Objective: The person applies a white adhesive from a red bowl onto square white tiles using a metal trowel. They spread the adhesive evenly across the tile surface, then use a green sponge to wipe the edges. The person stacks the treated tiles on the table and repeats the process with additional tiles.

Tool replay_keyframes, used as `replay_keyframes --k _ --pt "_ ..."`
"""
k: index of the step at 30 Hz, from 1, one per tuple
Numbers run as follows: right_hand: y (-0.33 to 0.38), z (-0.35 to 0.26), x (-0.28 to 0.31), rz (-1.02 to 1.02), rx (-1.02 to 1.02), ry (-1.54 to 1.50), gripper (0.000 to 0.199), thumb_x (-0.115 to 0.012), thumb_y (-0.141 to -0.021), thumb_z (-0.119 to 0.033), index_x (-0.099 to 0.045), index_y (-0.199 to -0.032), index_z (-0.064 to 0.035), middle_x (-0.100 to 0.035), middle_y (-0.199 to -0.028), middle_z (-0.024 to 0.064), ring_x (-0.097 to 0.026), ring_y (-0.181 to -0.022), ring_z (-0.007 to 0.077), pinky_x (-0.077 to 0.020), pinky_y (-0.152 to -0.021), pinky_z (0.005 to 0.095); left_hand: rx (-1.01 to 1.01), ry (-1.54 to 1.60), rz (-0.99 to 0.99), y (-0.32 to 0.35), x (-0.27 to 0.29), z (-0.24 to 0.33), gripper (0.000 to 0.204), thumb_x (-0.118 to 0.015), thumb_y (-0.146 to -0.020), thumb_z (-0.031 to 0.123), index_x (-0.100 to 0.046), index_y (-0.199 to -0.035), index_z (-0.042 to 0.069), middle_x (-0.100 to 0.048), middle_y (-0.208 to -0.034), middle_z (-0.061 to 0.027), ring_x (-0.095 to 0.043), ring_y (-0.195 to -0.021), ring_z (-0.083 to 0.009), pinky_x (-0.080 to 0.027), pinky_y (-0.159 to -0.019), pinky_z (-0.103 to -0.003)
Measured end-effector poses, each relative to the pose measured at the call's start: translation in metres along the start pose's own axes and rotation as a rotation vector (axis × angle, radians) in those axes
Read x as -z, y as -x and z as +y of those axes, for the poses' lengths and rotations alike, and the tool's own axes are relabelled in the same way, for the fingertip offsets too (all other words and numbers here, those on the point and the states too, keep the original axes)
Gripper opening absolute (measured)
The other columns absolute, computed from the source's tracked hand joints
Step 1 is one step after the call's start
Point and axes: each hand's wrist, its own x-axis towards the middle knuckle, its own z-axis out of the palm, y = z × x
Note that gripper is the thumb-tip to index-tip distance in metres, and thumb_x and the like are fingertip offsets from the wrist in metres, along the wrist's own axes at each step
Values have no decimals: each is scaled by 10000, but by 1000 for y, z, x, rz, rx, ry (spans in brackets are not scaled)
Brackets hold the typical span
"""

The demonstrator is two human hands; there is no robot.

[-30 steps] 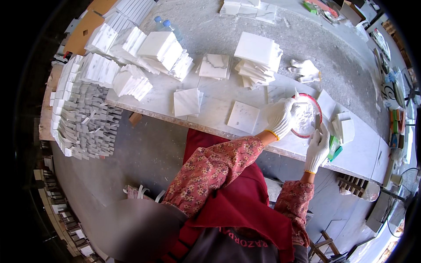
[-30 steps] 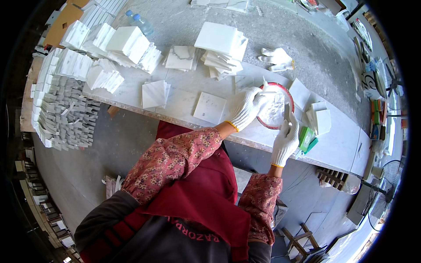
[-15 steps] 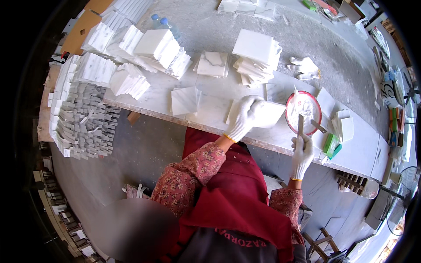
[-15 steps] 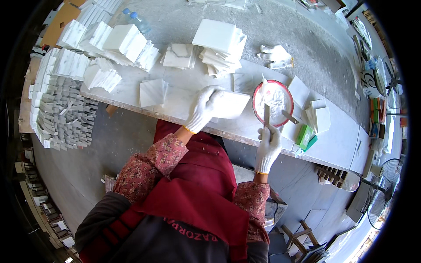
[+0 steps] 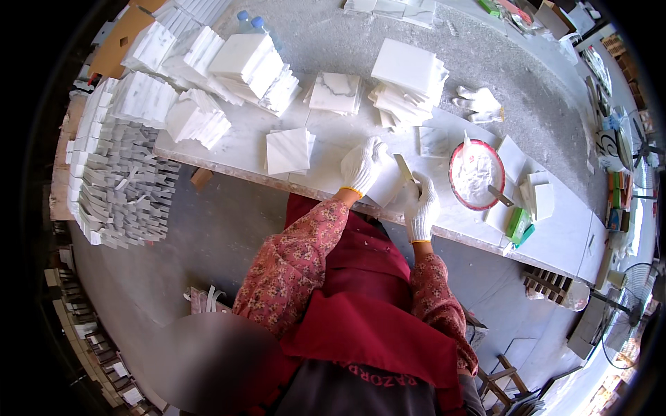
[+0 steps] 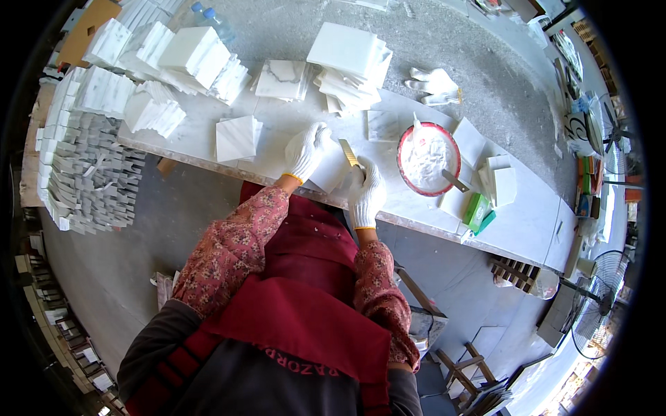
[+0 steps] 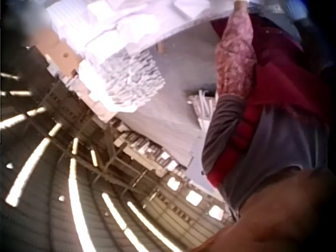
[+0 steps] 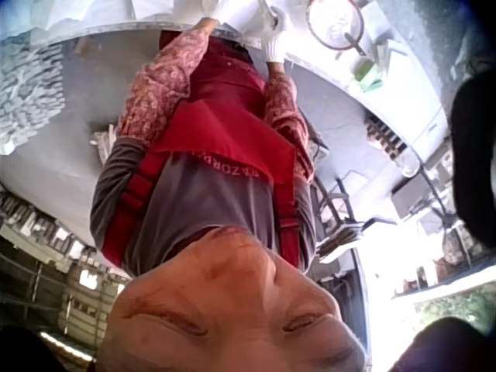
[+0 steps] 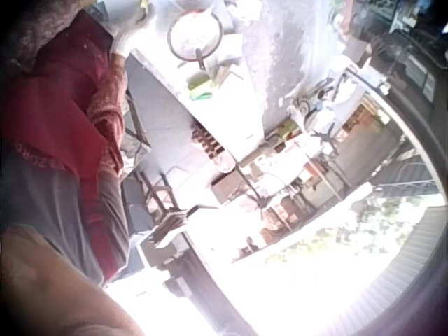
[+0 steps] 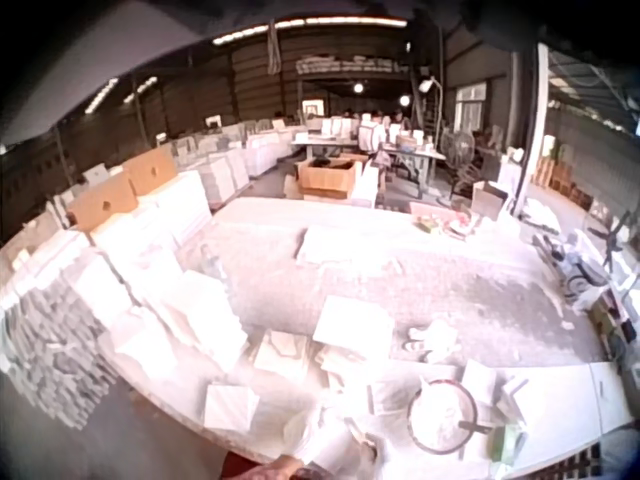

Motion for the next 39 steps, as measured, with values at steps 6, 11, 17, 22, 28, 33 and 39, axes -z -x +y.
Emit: replay_keyframes --k 6,11,17,22,28,33,39 --pt "-3 -4 -9 -62 208 142 308 -591 -872 -62 -704 -1157 -98 -711 -1036 129 -661 -928 309 -503 -849 405 -13 12 -13 9 -6 4 195 -559 -944 287 -670 -938 127 -684 -829 -115 -642 -753 -345 -498 -664 -458" --pt "3 -7 -6 -117 254 242 341 -574 -842 -37 -706 -1152 -96 -705 -986 136 -636 -854 332 -500 -810 426 -2 24 18 9 -14 0 139 -577 -917 233 -617 -854 115 -650 -775 -133 -623 -722 -347 -481 -638 -473" --pt "4 -3 -9 -82 281 145 307 -559 -860 -38 -698 -1131 -69 -707 -994 137 -637 -874 347 -493 -834 431 73 9 28 6 -13 8 191 -576 -907 250 -635 -795 107 -654 -758 -134 -624 -723 -352 -485 -654 -476" --pt "10 4 -9 -82 280 74 286 -559 -875 -45 -684 -1132 -48 -704 -1031 145 -644 -913 342 -487 -854 427 112 34 7 5 -17 2 192 -568 -910 247 -653 -824 98 -655 -766 -142 -624 -736 -362 -487 -677 -476" --pt "30 23 -6 -129 303 100 299 -619 -816 -18 -696 -1097 -86 -699 -952 134 -637 -858 340 -495 -802 420 162 135 -51 4 -15 6 271 -549 -920 320 -674 -852 90 -659 -811 -171 -615 -765 -386 -479 -692 -464" --pt "68 25 11 -192 238 -43 275 -633 -850 -14 -700 -1111 -67 -706 -964 157 -667 -899 311 -510 -847 385 165 142 -128 -1 -13 6 278 -535 -921 307 -670 -852 74 -649 -816 -194 -607 -757 -397 -476 -694 -457" --pt "20 18 58 132 -101 -3 270 -593 -945 -114 -668 -1189 -24 -706 -1065 199 -699 -931 301 -526 -838 359 118 385 -175 -2 -17 -23 243 -597 -903 264 -682 -894 36 -660 -790 -155 -609 -704 -283 -486 -703 -369"
